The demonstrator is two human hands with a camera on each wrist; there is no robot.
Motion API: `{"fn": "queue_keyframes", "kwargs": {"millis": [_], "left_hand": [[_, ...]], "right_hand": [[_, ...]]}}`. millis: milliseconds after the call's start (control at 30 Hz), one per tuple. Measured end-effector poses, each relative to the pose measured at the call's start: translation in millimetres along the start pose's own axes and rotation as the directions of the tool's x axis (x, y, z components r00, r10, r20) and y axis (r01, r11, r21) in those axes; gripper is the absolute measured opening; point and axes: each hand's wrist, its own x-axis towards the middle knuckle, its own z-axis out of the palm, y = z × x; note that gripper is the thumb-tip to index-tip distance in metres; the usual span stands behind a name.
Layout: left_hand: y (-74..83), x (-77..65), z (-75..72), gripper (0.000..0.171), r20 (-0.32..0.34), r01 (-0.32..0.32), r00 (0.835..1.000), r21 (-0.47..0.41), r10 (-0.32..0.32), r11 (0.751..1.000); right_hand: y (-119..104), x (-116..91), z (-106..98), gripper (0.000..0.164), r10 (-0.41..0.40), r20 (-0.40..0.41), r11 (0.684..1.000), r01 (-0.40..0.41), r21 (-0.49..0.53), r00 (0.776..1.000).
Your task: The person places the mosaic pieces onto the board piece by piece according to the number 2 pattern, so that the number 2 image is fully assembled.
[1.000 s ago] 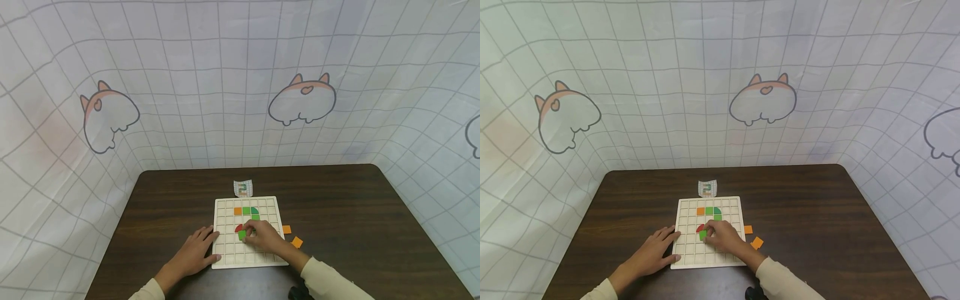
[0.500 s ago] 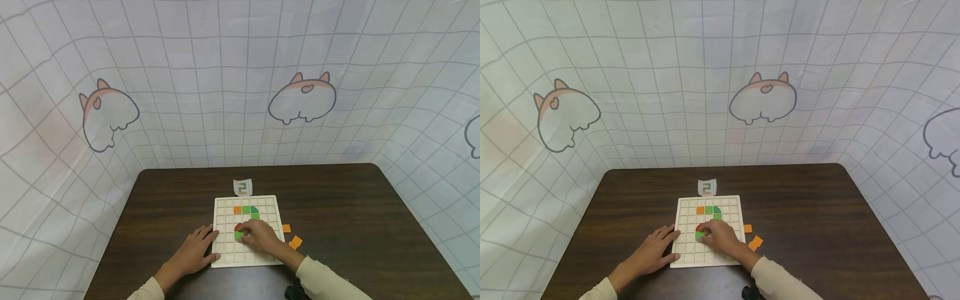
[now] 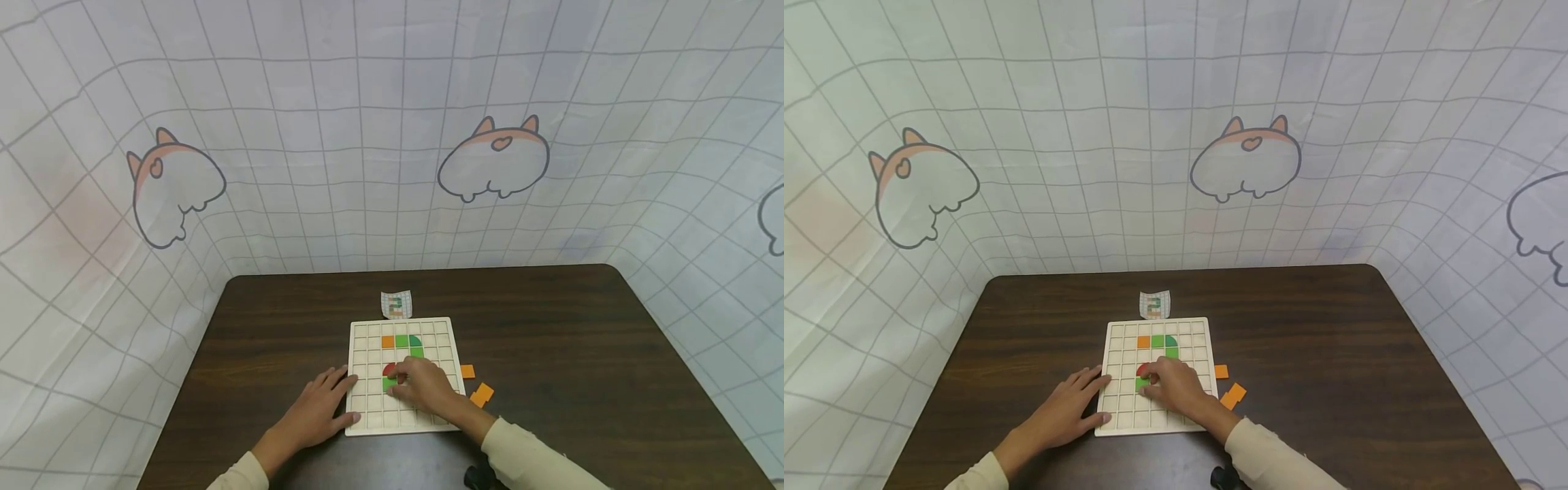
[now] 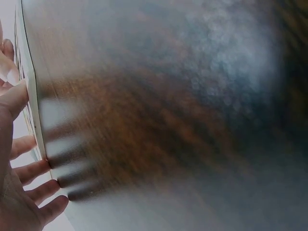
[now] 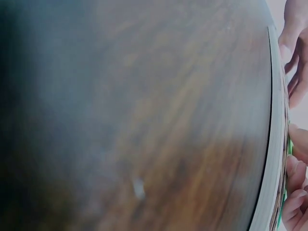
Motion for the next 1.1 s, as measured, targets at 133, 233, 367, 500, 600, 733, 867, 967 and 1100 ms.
{"fn": "queue_keyframes", "kwargs": {"millis": [133, 233, 367, 500, 600, 733, 867, 967, 1100], "left_hand": [[0.1, 0.6, 0.0, 0.07, 0.005, 0.006, 1.0, -0.001, -0.006, 1.0], [0.1, 0.6, -0.4, 0.07, 0.003, 0.006, 1.0, -0.002, -0.006, 1.0], [0.3, 0.6, -0.9, 0.07, 0.002, 0.005, 1.0, 0.002, -0.005, 1.0], [0.2, 0.6, -0.9, 0.07, 0.006, 0.007, 1.0, 0.008, -0.007, 1.0], [0.0, 0.5, -0.6, 0.07, 0.007, 0.009, 1.0, 0.01, -0.009, 1.0], [0.0, 0.7, -0.6, 0.07, 0.005, 0.011, 1.0, 0.008, -0.011, 1.0], [0.3, 0.9, -1.2, 0.07, 0.007, 0.015, 1.0, 0.004, -0.015, 1.0], [0.6, 0.9, -1.6, 0.07, 0.008, 0.016, 1.0, 0.008, -0.016, 1.0], [1.4, 0.3, -2.8, 0.069, 0.01, 0.003, 1.0, 0.008, -0.003, 1.0]], "right_hand": [[1, -1, 0, 0.019, -0.011, 0.003, 1.0, 0.011, -0.011, 1.0], [0, -1, -2, 0.018, -0.023, 0.008, 1.0, 0.023, -0.009, 1.0], [-1, -1, -4, 0.018, -0.024, 0.02, 1.0, 0.024, -0.009, 1.0], [-2, 0, -4, 0.017, -0.015, 0.02, 1.0, 0.016, -0.019, 1.0], [-2, 1, -4, 0.018, -0.017, 0.016, 1.0, 0.018, -0.019, 1.0], [-1, 2, -5, 0.019, -0.026, 0.032, 1.0, 0.027, -0.014, 0.999], [-1, 1, -8, 0.022, -0.029, 0.057, 0.999, 0.03, -0.017, 0.998], [-1, 0, -10, 0.025, -0.034, 0.082, 0.999, 0.035, -0.006, 0.996], [4, -4, -16, 0.026, -0.058, 0.095, 0.998, 0.056, 0.026, 0.994]]}}
